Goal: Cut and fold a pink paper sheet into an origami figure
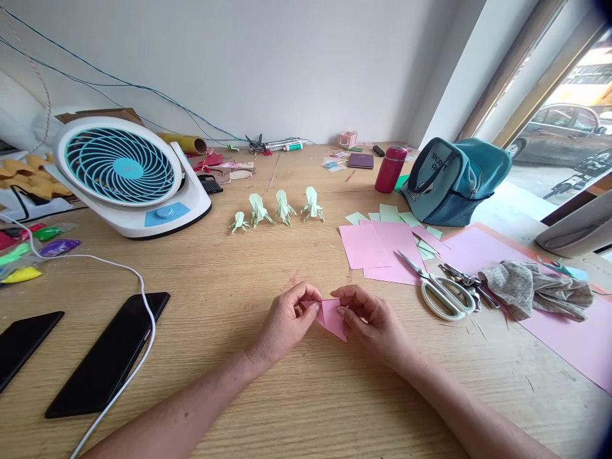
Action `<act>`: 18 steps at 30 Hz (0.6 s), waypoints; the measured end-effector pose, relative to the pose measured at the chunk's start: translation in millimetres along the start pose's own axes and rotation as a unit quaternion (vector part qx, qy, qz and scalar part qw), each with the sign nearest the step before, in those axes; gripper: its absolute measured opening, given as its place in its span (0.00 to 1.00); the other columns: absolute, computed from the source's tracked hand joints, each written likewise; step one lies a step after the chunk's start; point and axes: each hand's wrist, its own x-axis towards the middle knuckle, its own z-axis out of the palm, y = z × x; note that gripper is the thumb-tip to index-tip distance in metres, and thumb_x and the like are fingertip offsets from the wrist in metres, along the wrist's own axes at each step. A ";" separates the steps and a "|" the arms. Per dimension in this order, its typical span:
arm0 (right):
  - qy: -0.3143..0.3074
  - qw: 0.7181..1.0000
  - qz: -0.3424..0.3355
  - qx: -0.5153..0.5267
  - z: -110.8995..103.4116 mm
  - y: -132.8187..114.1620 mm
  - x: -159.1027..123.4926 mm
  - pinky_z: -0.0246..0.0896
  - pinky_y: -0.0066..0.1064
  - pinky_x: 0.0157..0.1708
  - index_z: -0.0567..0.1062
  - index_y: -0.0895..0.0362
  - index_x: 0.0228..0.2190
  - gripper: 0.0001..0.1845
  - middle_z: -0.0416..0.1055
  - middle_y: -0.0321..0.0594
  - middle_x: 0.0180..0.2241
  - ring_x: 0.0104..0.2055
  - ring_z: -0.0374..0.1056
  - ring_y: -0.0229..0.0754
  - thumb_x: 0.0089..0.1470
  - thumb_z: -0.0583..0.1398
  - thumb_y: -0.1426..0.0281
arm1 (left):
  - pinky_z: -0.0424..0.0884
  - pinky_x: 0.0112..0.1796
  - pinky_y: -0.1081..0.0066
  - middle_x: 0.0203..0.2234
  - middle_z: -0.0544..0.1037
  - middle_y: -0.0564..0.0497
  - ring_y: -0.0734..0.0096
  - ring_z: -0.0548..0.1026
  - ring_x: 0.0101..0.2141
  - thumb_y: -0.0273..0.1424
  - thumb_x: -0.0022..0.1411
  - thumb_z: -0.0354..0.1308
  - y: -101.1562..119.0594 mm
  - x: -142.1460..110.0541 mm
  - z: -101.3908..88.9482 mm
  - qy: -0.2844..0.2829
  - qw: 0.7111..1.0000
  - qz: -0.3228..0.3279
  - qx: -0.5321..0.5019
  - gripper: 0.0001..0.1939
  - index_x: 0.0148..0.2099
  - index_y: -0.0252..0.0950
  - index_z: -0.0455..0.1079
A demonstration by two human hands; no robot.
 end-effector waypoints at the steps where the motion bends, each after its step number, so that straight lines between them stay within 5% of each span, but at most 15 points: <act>1: -0.002 1.000 -0.006 -0.013 -0.5 -1.9 -0.6 0.60 0.28 0.25 0.71 0.53 0.45 0.11 0.69 0.33 0.28 0.25 0.66 0.36 0.60 0.56 0.70 | 0.67 0.28 0.76 0.28 0.73 0.53 0.74 0.71 0.28 0.27 0.58 0.55 0.8 0.2 0.1 -0.001 1.000 -0.004 -0.003 0.02 0.35 0.35 0.68; 12: -0.052 0.986 -0.122 -0.105 -3.2 -17.3 -4.1 0.61 0.28 0.34 0.72 0.54 0.44 0.15 0.71 0.37 0.35 0.32 0.66 0.36 0.60 0.54 0.79 | 0.62 0.24 0.79 0.25 0.71 0.55 0.77 0.66 0.25 0.33 0.54 0.65 9.3 -3.3 0.7 0.001 1.000 -0.011 -0.012 0.10 0.31 0.35 0.68; 18: -0.078 0.988 -0.078 -0.104 -6.5 -19.6 -4.5 0.60 0.27 0.33 0.70 0.56 0.38 0.04 0.69 0.35 0.33 0.32 0.64 0.36 0.59 0.59 0.74 | 0.65 0.27 0.78 0.25 0.72 0.55 0.76 0.69 0.26 0.28 0.56 0.62 13.7 -2.9 -1.4 -0.001 1.000 0.018 0.010 0.05 0.31 0.35 0.68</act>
